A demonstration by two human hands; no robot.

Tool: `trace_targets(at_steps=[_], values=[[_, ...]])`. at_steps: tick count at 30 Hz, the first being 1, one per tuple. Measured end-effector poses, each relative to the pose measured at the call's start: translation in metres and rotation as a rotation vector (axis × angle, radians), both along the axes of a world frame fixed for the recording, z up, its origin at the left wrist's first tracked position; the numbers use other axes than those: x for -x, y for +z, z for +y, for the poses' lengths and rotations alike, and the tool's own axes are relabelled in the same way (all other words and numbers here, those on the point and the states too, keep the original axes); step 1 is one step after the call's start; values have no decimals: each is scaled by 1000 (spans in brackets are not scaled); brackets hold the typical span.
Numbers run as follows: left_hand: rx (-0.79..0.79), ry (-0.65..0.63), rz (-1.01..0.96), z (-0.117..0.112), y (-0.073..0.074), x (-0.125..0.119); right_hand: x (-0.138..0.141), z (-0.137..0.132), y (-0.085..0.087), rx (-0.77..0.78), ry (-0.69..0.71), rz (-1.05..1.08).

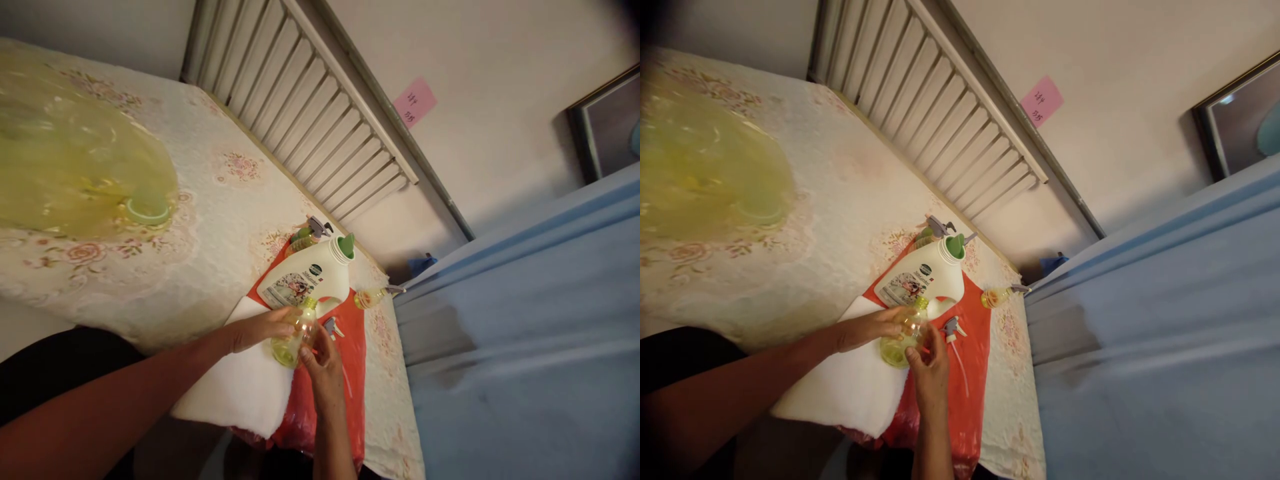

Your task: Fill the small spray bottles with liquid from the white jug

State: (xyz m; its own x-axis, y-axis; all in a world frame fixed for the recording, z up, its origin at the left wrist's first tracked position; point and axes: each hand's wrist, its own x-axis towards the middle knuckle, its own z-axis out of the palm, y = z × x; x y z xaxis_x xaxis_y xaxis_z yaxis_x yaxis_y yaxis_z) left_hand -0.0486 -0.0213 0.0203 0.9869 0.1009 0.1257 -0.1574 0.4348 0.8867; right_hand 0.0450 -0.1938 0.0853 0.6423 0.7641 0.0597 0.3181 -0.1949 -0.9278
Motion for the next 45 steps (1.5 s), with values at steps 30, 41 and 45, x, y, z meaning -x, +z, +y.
trace_targets(at_steps=[30, 41, 45], values=[[102, 14, 26, -4, -4, -3, 3, -6, -7, -132, 14, 237], [148, -142, -75, -1, 2, -1, 6, -8, 0, -164, 55, 339], [137, -191, -101, 1, -3, -2, 4, -11, -2, -196, 49, 391]])
